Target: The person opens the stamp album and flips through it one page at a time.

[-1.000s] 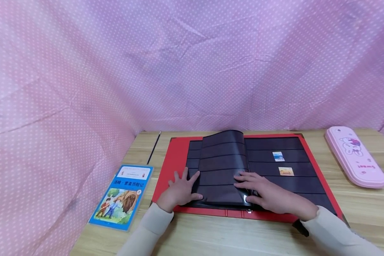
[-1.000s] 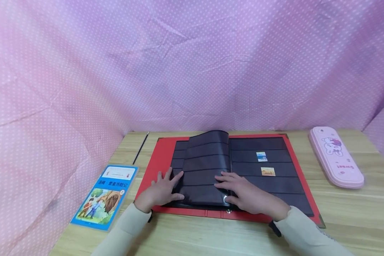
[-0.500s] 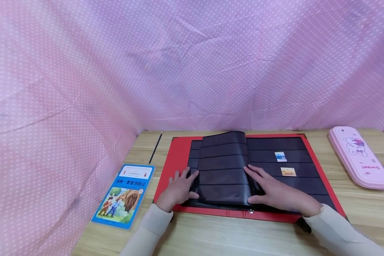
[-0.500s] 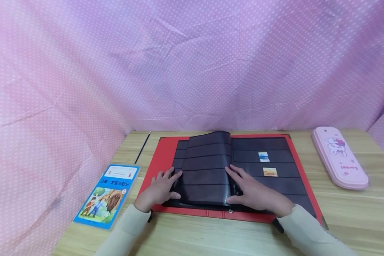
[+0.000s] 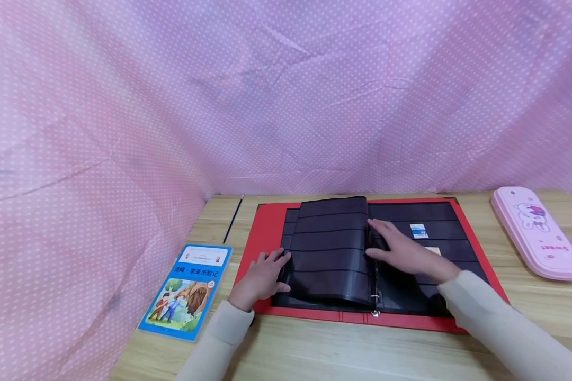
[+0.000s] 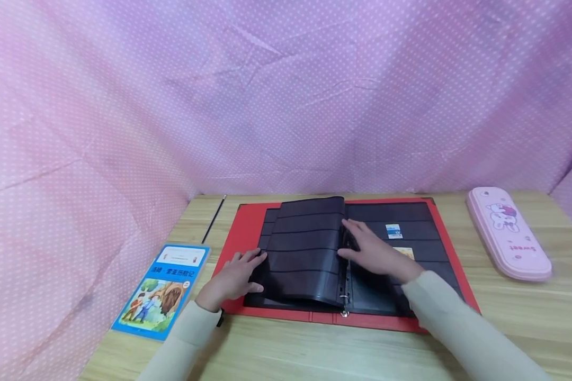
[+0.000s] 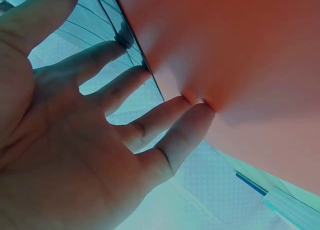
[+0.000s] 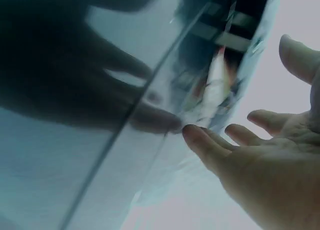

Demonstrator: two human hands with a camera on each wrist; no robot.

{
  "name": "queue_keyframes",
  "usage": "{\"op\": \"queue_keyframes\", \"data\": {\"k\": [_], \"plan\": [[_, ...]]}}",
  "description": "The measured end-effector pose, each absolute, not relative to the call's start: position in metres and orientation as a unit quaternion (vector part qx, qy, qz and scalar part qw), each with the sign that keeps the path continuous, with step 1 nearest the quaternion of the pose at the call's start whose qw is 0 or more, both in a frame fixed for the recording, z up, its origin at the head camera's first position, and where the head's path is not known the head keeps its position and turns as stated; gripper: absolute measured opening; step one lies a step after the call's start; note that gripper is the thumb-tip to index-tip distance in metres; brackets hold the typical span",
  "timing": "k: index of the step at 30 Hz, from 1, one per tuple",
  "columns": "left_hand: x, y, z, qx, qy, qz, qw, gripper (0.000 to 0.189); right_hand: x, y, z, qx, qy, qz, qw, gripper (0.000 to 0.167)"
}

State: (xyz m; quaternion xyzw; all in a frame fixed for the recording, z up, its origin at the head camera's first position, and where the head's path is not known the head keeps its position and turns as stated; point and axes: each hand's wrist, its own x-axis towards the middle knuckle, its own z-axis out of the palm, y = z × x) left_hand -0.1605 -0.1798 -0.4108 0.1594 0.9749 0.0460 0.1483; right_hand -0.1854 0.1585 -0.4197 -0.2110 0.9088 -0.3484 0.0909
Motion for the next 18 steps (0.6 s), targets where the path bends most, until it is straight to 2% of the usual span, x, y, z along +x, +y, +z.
{"op": "queue_keyframes", "data": {"k": [6, 18], "plan": [[-0.161, -0.182, -0.410, 0.156, 0.974, 0.058, 0.154, 0.081, -0.208, 0.160, -0.422, -0.218, 0.908, -0.335, 0.128, 0.083], [-0.156, -0.186, -0.406, 0.130, 0.967, 0.102, 0.195, 0.092, -0.206, 0.148, -0.413, -0.211, 0.915, -0.318, 0.132, 0.075]]}}
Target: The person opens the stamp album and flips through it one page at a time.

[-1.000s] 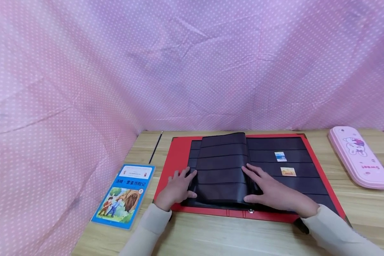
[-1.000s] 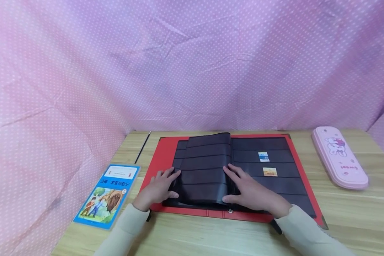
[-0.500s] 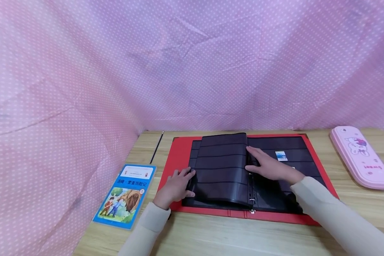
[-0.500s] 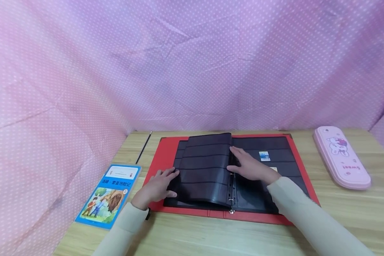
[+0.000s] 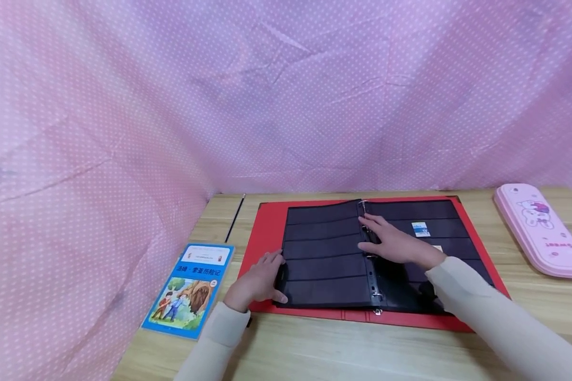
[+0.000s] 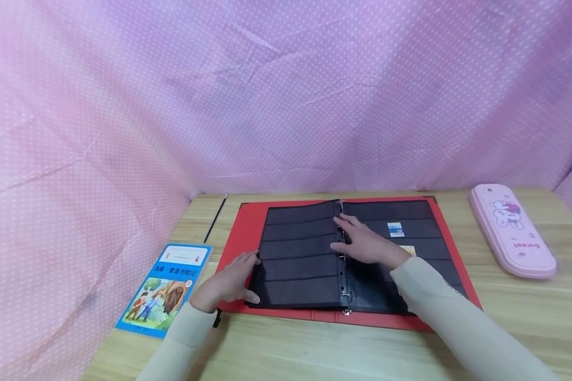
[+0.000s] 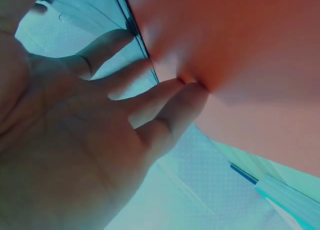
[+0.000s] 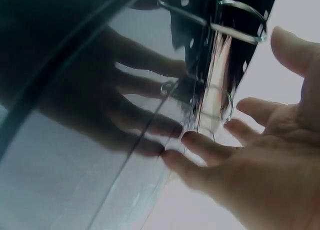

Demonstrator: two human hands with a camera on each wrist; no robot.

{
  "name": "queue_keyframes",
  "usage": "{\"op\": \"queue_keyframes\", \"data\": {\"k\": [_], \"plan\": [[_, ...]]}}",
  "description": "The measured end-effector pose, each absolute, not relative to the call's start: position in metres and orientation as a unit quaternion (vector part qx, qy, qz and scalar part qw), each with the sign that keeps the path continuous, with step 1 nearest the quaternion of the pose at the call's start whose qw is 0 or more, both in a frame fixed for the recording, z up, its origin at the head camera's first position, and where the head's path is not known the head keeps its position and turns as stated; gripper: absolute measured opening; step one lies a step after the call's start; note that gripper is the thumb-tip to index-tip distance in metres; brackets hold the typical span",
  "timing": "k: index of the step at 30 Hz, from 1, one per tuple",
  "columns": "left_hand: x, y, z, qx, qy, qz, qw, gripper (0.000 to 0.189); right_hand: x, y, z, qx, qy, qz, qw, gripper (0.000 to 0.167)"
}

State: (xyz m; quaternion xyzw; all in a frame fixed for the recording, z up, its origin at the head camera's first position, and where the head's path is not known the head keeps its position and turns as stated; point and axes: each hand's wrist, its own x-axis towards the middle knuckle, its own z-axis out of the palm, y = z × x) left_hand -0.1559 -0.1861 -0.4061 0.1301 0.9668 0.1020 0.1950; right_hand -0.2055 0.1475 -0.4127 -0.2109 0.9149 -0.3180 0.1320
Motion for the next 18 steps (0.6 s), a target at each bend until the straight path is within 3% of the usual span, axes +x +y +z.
{"op": "queue_keyframes", "data": {"k": [13, 18], "plan": [[-0.154, -0.196, -0.407, 0.132, 0.963, 0.118, 0.201, 0.086, -0.128, 0.237, -0.430, -0.152, 0.970, -0.175, 0.073, 0.080], [-0.154, -0.197, -0.405, 0.142, 0.963, 0.118, 0.196, 0.084, -0.105, 0.266, -0.436, -0.092, 0.981, -0.152, 0.082, 0.094]]}}
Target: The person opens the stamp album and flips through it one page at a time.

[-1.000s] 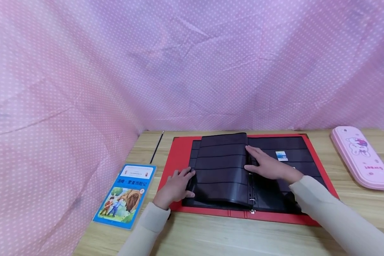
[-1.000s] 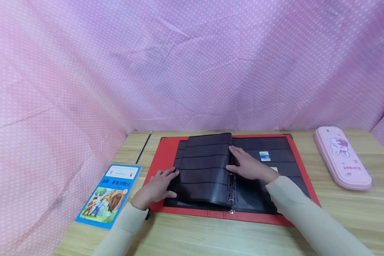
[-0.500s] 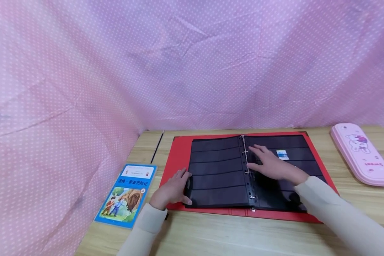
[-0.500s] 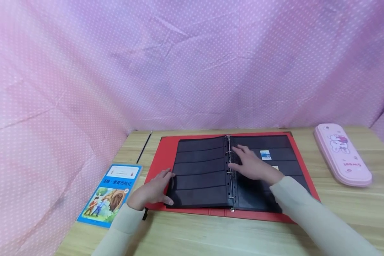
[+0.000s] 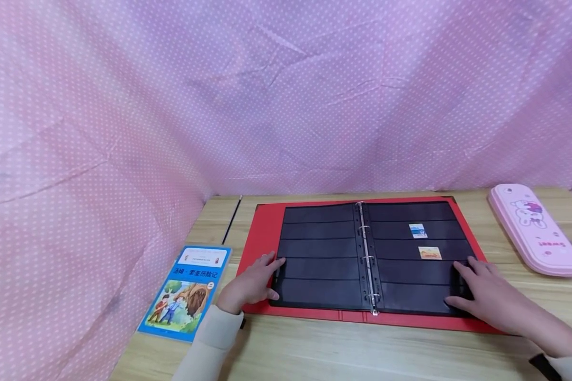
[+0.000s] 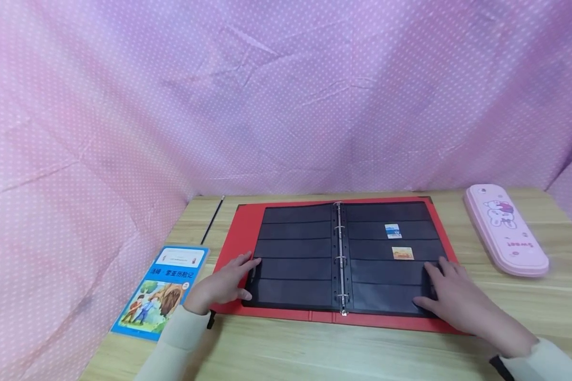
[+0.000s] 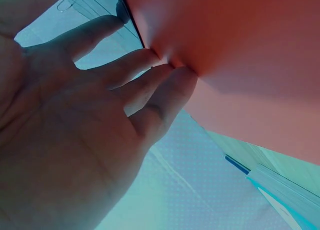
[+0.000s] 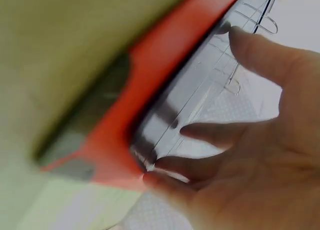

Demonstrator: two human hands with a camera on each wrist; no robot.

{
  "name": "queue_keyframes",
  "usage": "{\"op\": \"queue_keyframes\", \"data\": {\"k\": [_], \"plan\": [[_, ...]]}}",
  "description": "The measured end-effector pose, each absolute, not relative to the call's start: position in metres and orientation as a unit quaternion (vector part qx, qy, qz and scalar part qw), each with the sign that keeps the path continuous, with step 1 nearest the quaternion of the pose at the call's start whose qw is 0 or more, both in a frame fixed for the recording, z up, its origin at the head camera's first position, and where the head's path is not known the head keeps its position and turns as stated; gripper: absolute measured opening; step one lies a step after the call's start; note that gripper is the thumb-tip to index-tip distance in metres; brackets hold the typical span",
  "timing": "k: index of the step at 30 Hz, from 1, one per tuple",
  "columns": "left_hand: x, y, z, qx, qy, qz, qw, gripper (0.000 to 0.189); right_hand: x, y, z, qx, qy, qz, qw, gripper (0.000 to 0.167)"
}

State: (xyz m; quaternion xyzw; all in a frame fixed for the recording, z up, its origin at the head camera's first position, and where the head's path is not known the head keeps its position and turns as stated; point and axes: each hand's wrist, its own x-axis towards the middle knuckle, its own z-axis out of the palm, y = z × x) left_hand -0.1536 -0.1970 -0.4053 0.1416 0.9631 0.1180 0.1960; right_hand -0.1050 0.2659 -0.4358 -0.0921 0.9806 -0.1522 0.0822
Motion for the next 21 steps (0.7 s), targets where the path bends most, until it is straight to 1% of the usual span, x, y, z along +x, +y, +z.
{"op": "queue_keyframes", "data": {"k": [3, 5, 11, 15, 21], "plan": [[-0.154, -0.197, -0.405, 0.139, 0.964, 0.116, 0.196, 0.085, -0.101, 0.274, -0.438, -0.062, 0.985, -0.142, 0.081, 0.102], [-0.154, -0.197, -0.405, 0.138, 0.964, 0.114, 0.196, 0.084, -0.100, 0.276, -0.439, -0.054, 0.986, -0.139, 0.077, 0.103], [-0.153, -0.197, -0.405, 0.139, 0.965, 0.109, 0.195, 0.084, -0.099, 0.274, -0.438, -0.052, 0.986, -0.147, 0.051, 0.088], [-0.153, -0.196, -0.406, 0.138, 0.965, 0.107, 0.196, 0.084, -0.097, 0.272, -0.434, -0.045, 0.983, -0.173, 0.037, 0.085], [-0.154, -0.196, -0.407, 0.134, 0.965, 0.104, 0.200, 0.084, -0.091, 0.267, -0.434, -0.047, 0.980, -0.193, -0.018, 0.075]]}}
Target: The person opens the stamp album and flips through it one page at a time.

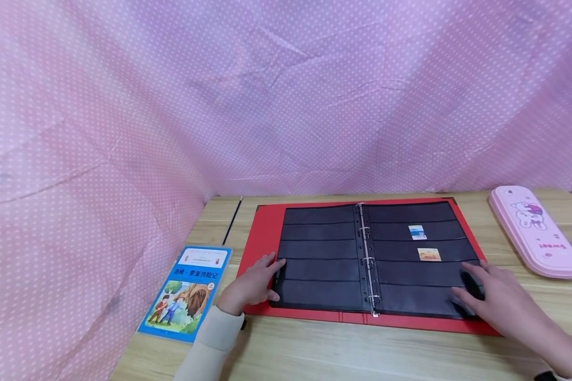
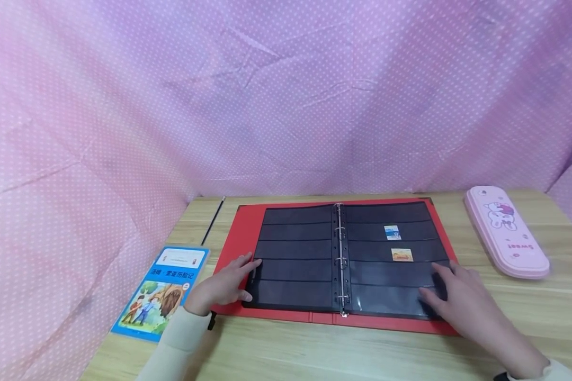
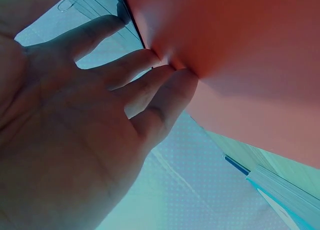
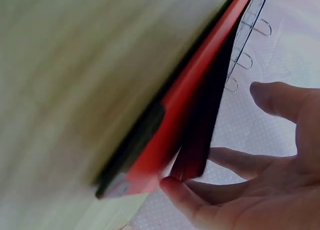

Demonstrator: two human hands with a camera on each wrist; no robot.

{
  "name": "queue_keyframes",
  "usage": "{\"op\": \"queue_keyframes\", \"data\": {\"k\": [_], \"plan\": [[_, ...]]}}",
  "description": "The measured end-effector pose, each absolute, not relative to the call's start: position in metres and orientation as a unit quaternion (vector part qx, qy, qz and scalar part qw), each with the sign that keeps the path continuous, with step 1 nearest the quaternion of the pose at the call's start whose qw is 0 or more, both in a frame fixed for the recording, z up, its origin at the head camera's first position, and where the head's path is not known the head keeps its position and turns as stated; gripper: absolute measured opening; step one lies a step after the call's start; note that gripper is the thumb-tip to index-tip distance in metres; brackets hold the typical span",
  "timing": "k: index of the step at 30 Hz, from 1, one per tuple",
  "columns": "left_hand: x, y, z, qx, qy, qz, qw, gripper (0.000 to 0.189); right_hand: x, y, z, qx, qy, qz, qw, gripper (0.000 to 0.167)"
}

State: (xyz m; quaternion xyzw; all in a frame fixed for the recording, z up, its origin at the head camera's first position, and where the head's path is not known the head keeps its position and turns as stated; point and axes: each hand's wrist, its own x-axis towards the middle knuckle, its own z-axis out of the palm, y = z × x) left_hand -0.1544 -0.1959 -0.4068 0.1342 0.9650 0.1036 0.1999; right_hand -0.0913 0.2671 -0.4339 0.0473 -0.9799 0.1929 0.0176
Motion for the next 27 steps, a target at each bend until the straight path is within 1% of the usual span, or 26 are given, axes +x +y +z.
{"op": "queue_keyframes", "data": {"k": [7, 10, 12, 14, 19, 21, 25, 27], "plan": [[-0.154, -0.196, -0.408, 0.141, 0.965, 0.101, 0.197, 0.084, -0.086, 0.258, -0.428, 0.065, -0.969, 0.225, 0.079, 0.058], [-0.154, -0.196, -0.408, 0.142, 0.965, 0.099, 0.198, 0.083, -0.083, 0.254, -0.417, 0.106, -0.951, 0.271, 0.100, 0.049], [-0.155, -0.196, -0.408, 0.141, 0.965, 0.099, 0.199, 0.083, -0.082, 0.252, -0.406, 0.142, -0.936, 0.305, 0.101, 0.045], [-0.155, -0.196, -0.407, 0.140, 0.965, 0.098, 0.200, 0.084, -0.082, 0.250, -0.394, 0.179, -0.918, 0.338, 0.102, 0.043], [-0.154, -0.196, -0.405, 0.138, 0.965, 0.096, 0.201, 0.084, -0.090, 0.243, -0.365, 0.265, -0.873, 0.393, 0.115, 0.048], [-0.154, -0.196, -0.406, 0.140, 0.965, 0.096, 0.202, 0.083, -0.094, 0.239, -0.358, 0.298, -0.851, 0.411, 0.131, 0.047], [-0.154, -0.196, -0.406, 0.145, 0.964, 0.096, 0.201, 0.083, -0.103, 0.232, -0.348, 0.339, -0.808, 0.452, 0.165, 0.040], [-0.154, -0.196, -0.407, 0.145, 0.964, 0.097, 0.200, 0.083, -0.106, 0.229, -0.346, 0.348, -0.789, 0.472, 0.181, 0.042]]}}
